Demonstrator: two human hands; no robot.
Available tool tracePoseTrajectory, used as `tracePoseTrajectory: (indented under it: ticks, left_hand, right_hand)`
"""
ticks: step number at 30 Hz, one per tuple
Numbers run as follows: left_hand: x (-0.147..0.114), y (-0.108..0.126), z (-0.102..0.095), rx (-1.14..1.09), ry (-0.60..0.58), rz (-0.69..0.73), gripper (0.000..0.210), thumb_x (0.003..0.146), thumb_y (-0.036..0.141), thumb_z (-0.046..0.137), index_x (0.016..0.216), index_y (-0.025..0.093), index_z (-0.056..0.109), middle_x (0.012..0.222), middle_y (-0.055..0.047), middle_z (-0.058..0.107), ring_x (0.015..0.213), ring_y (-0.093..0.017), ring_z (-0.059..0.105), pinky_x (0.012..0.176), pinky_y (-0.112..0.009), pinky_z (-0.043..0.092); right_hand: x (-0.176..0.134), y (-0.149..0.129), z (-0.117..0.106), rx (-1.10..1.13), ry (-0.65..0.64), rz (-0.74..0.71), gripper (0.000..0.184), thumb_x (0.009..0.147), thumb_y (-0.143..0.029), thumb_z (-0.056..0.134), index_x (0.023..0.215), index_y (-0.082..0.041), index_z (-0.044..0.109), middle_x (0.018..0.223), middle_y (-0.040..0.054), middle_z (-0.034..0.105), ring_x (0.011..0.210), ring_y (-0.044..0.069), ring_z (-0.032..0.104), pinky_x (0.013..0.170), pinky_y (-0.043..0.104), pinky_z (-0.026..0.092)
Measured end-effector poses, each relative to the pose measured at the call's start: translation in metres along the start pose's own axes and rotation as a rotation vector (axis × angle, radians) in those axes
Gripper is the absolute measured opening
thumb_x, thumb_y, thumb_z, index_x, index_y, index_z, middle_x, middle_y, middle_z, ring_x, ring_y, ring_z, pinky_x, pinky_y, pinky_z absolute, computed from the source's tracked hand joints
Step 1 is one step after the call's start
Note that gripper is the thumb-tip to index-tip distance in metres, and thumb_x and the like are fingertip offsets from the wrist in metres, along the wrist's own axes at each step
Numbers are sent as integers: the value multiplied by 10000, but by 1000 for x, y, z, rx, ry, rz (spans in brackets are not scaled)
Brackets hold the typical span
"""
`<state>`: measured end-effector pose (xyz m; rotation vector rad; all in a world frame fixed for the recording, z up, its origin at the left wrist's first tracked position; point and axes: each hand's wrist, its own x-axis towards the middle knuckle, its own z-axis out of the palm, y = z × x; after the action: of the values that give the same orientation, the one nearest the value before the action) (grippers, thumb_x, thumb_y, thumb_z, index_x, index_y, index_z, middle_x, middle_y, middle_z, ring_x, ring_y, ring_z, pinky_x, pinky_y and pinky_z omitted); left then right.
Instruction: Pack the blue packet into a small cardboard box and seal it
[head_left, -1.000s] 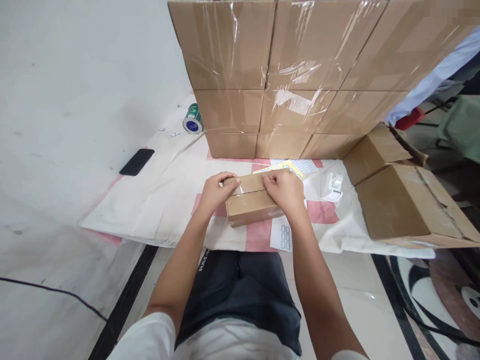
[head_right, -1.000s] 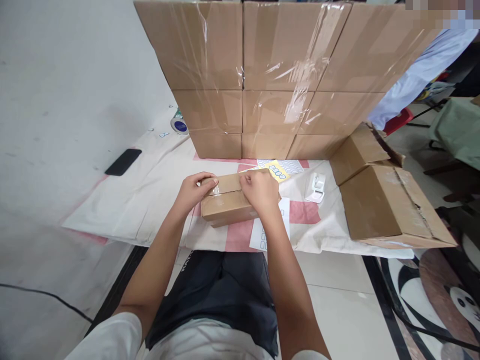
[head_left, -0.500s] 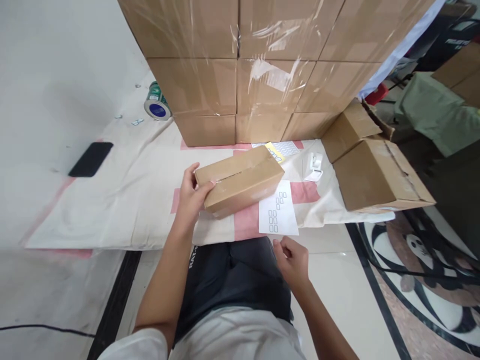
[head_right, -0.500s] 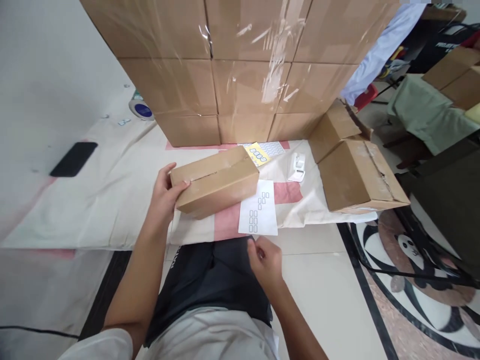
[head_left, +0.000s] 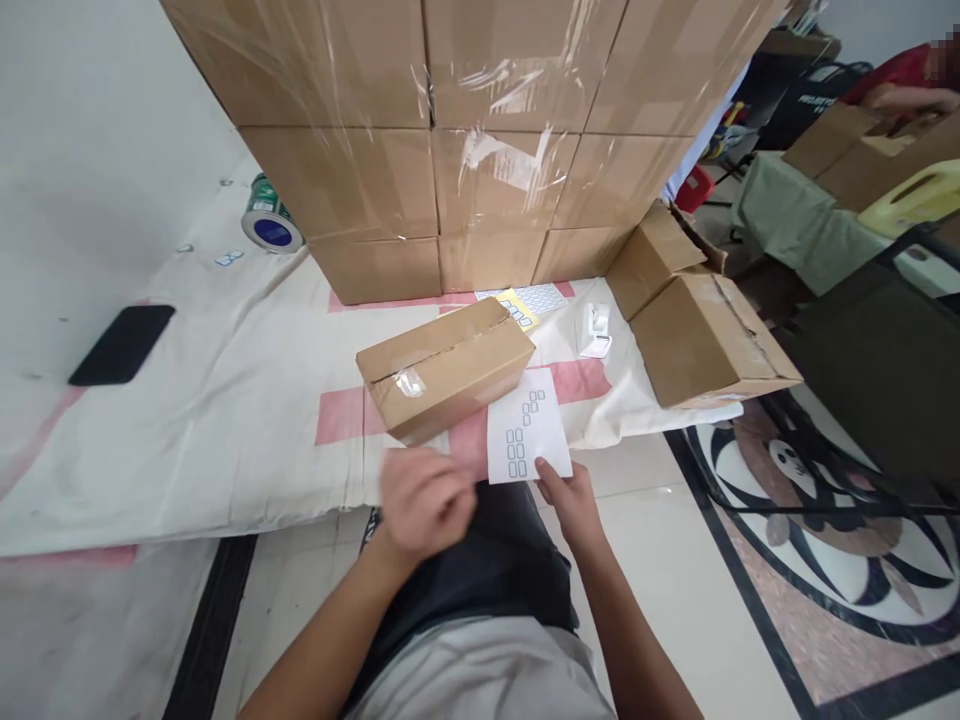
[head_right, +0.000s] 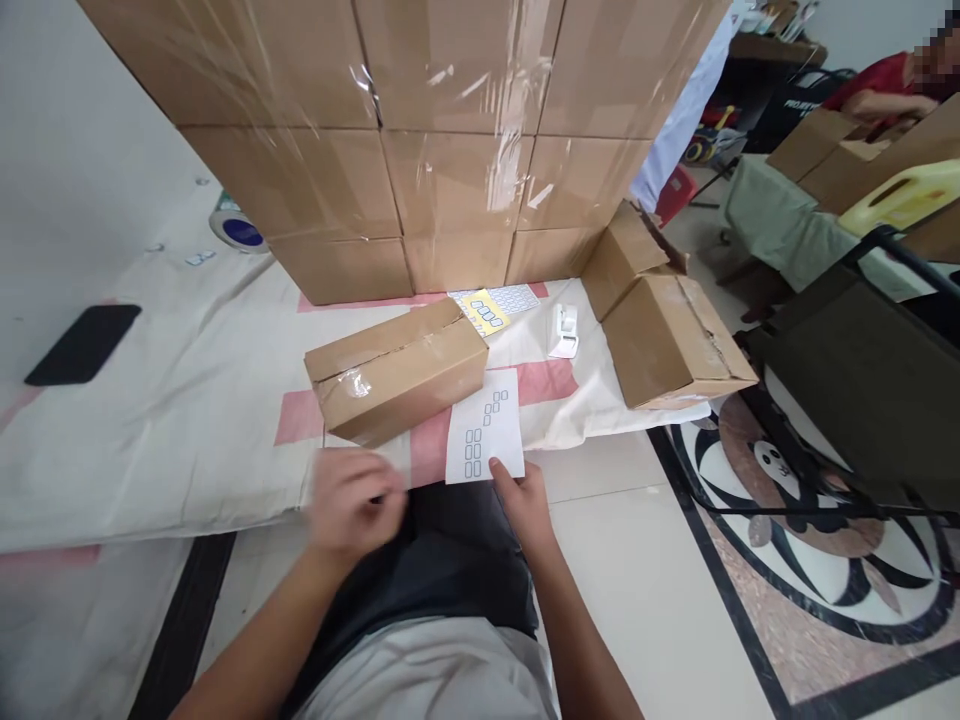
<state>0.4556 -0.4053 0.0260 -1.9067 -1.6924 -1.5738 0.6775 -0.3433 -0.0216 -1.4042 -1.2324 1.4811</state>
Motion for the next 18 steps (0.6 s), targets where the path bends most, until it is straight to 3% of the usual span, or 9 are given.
tracePoseTrajectory:
  ticks: [3, 7, 12, 18]
  left_hand:
    - [-16, 25, 24, -36, -251, 120, 223, 900, 377, 736, 1049, 223, 673, 946, -58, 702, 824, -207, 627, 733, -362, 451]
    - [-20, 30, 41, -64, -377, -20, 232, 913, 387, 723, 1065, 214, 695, 979, -71, 714, 897, -225, 634, 771, -370, 457]
    - [-24, 29, 40, -166, -416, -68, 85, 931, 274, 698, 994, 217, 696, 954, -32, 757, 890, -204, 659, 770, -361, 433]
    - [-28, 30, 36, -289, -447, -94, 38, 938, 204, 645, 923, 210, 679, 810, 10, 753, 741, -166, 632, 723, -341, 418]
  right_hand:
    - [-21, -6, 5, 60, -6, -18, 472, 771, -616, 785, 806, -148, 745, 661, 66, 668, 615, 185, 600, 547, 292, 503]
    - [-33, -13, 10, 117, 6, -63, 381, 729, -527, 812, 797, -158, 749, 669, 63, 690, 631, 197, 628, 585, 306, 545]
    - [-32, -10, 13, 117, 18, -112, 299, 695, -452, 795, 732, -170, 703, 662, 53, 696, 599, 180, 620, 582, 295, 553]
    - [-33, -4, 14, -16, -9, -207, 278, 727, -403, 717, 598, -185, 600, 529, 11, 570, 493, 129, 506, 481, 246, 458]
